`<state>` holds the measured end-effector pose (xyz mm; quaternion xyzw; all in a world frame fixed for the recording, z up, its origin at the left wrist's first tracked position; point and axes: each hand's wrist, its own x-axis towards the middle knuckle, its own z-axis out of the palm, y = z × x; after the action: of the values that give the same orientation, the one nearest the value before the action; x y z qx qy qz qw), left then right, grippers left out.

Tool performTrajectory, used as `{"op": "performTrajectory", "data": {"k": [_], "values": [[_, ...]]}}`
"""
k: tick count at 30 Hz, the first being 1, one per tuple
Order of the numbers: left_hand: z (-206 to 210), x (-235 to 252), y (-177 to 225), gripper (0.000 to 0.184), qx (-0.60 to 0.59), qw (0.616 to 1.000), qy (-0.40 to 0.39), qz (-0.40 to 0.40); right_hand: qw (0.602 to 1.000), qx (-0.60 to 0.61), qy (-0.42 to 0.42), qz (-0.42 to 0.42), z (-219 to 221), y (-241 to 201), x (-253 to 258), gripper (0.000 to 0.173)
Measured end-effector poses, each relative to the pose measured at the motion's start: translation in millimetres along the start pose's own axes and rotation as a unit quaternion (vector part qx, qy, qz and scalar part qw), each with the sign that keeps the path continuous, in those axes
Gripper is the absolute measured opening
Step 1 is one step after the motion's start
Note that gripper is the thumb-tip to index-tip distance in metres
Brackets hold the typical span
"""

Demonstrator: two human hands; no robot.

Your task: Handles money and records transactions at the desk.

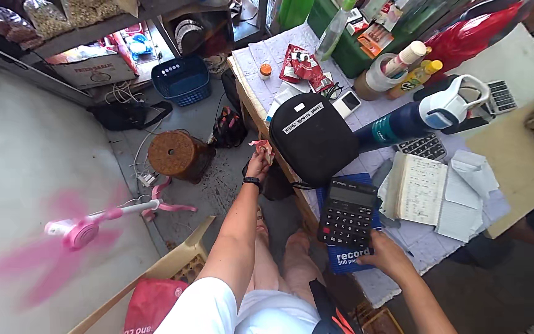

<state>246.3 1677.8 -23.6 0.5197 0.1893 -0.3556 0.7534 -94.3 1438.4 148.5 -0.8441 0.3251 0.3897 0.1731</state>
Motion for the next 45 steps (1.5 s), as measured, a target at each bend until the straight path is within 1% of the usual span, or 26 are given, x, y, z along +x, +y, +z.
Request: {"op": "performTrajectory", "data": {"k": [4,10,13,16,18,20,23,24,27,30,32,34,35,36,37,38,40,41,43,45], "values": [[-27.3,-12.6,4.4,0.026,-0.021,1.0,0.006,0.0,1.0,-0.002,-0.003,-0.002,-1.6,-0.4,-0.6,0.101],[-83.3,-41.6,17.7,0.027,-0.051,0.998,0.041,-0.009,1.0,0.006,-0.001,0.001,-2.3,-1.1,-0.4,0.098],[-105.1,-58.9,24.8,0.022,-0.057,0.994,0.087,-0.031,1.0,-0.001,-0.006,0.008,-5.0,-4.2,-0.3,0.1],[-117.3,-78.5,37.3,0.019,0.004,0.985,0.168,-0.028,1.0,-0.007,-0.012,0.013,-3.5,-4.8,-0.3,0.1],[-115.1,-90.5,55.5,0.02,0.055,0.974,0.218,0.008,1.0,-0.005,-0.007,0.014,-4.1,-4.9,0.2,0.1],[-107.5,-98.2,77.5,0.021,0.112,0.966,0.227,0.046,1.0,-0.004,-0.005,0.013,-4.2,-4.8,-0.5,0.1],[-84.7,-93.2,107.7,0.033,0.253,0.947,0.171,0.101,1.0,-0.004,-0.006,0.009,-4.0,-4.0,0.4,0.101],[-73.3,-81.3,117.9,0.035,0.28,0.942,0.146,0.117,1.0,-0.006,-0.006,0.009,-3.7,-3.3,1.1,0.101],[-37.4,-20.8,140.2,0.031,0.332,0.927,0.088,0.15,1.0,-0.012,-0.011,0.008,-2.9,-1.8,2.3,0.1],[-6.2,27.5,162.7,0.032,0.429,0.887,0.079,0.155,1.0,-0.013,-0.011,0.009,-5.6,-4.6,1.1,0.1],[2.0,47.4,173.7,0.041,0.468,0.862,0.11,0.163,1.0,-0.017,-0.009,0.012,-6.3,-6.8,-0.4,0.099],[8.0,44.7,182.0,0.056,0.485,0.843,0.148,0.181,1.0,-0.019,-0.008,0.012,-6.2,-6.5,-1.6,0.099],[10.1,37.5,183.0,0.059,0.489,0.833,0.162,0.2,1.0,-0.018,-0.007,0.013,-5.9,-5.6,-1.3,0.099],[10.6,28.9,181.8,0.056,0.499,0.821,0.161,0.226,1.0,-0.017,-0.005,0.011,-5.4,-4.6,-0.5,0.099],[9.3,20.1,177.9,0.047,0.521,0.803,0.145,0.249,1.0,-0.017,-0.005,0.011,-4.7,-3.8,0.4,0.099],[6.8,12.4,172.1,0.038,0.556,0.783,0.11,0.257,1.0,-0.017,-0.004,0.01,-3.7,-3.3,0.9,0.098],[-1.2,5.8,156.0,0.022,0.652,0.726,0.006,0.217,1.0,-0.016,-0.003,0.008,-2.7,-3.4,0.5,0.098],[-3.4,6.2,146.8,0.019,0.7,0.69,-0.034,0.184,1.0,-0.017,-0.005,0.008,-2.9,-3.8,-0.1,0.098],[-0.5,8.0,130.1,0.019,0.781,0.608,-0.056,0.129,1.0,-0.019,-0.009,0.01,-4.8,-4.7,-0.5,0.098],[10.4,7.7,121.2,0.028,0.838,0.535,-0.048,0.096,1.0,-0.017,-0.007,0.009,-5.1,-4.5,-0.9,0.099]]}}
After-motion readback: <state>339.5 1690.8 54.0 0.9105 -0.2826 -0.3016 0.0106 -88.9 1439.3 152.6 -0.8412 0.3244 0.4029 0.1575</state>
